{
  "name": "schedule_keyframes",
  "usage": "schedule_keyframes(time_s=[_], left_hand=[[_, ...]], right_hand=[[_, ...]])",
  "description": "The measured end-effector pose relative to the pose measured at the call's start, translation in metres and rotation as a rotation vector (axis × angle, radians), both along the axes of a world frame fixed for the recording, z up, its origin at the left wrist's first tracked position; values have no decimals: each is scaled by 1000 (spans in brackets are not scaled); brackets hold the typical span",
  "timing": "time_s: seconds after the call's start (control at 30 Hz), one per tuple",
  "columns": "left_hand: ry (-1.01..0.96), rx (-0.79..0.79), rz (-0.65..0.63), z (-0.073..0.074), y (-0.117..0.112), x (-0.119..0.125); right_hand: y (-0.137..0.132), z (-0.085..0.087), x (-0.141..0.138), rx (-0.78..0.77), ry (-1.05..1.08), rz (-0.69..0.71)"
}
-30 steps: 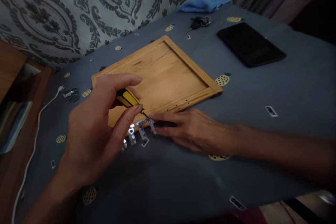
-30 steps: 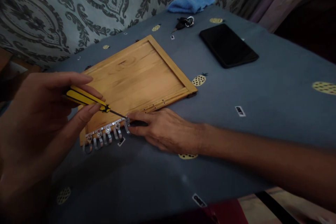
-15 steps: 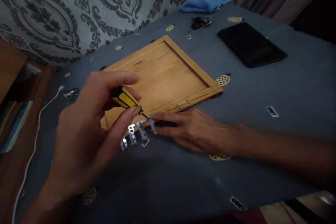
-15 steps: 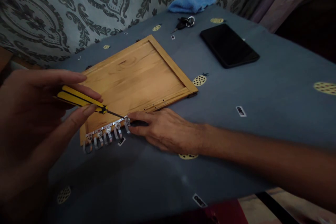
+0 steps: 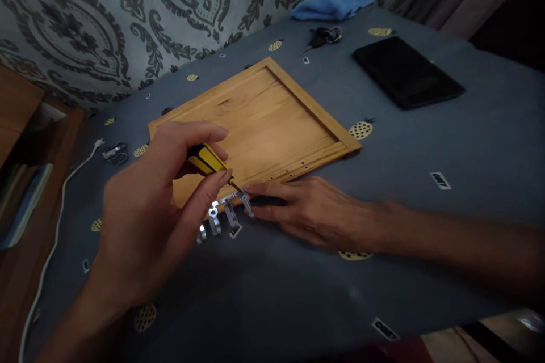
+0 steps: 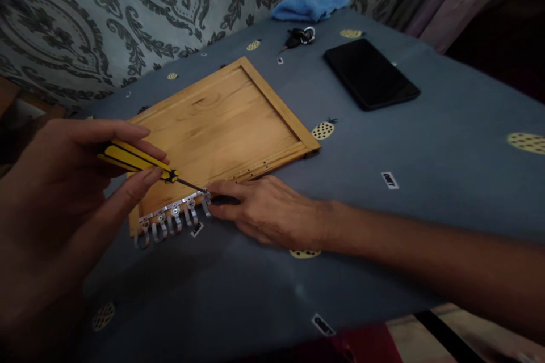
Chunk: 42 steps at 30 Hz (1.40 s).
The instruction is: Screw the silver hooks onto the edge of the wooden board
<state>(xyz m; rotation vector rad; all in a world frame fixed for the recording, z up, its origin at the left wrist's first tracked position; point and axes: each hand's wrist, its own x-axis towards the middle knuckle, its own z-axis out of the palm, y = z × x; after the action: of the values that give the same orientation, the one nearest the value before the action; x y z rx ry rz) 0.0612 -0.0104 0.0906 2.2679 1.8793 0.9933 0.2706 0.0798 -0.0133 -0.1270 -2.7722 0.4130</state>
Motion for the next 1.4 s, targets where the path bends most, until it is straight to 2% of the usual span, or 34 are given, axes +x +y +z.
schedule_keyframes(time_s=[0.17, 0.47, 0.8, 0.9, 1.17, 1.4], left_hand=[[80, 36, -7, -2, 2, -3], [297, 192, -43, 1, 6, 0], [65, 33, -46, -2, -1, 2], [-5, 28, -20, -3, -2, 2], [80, 47, -45, -3, 2, 3], [50, 48, -38, 2, -2, 0]], right_hand=[[0, 2, 0, -14, -10, 1], [0, 3, 0, 5, -20, -9], [0, 0, 0, -4, 17, -2], [0, 0, 0, -14, 31, 7], [-1, -1, 1, -3, 17, -2], [0, 0, 0, -21, -16, -4]])
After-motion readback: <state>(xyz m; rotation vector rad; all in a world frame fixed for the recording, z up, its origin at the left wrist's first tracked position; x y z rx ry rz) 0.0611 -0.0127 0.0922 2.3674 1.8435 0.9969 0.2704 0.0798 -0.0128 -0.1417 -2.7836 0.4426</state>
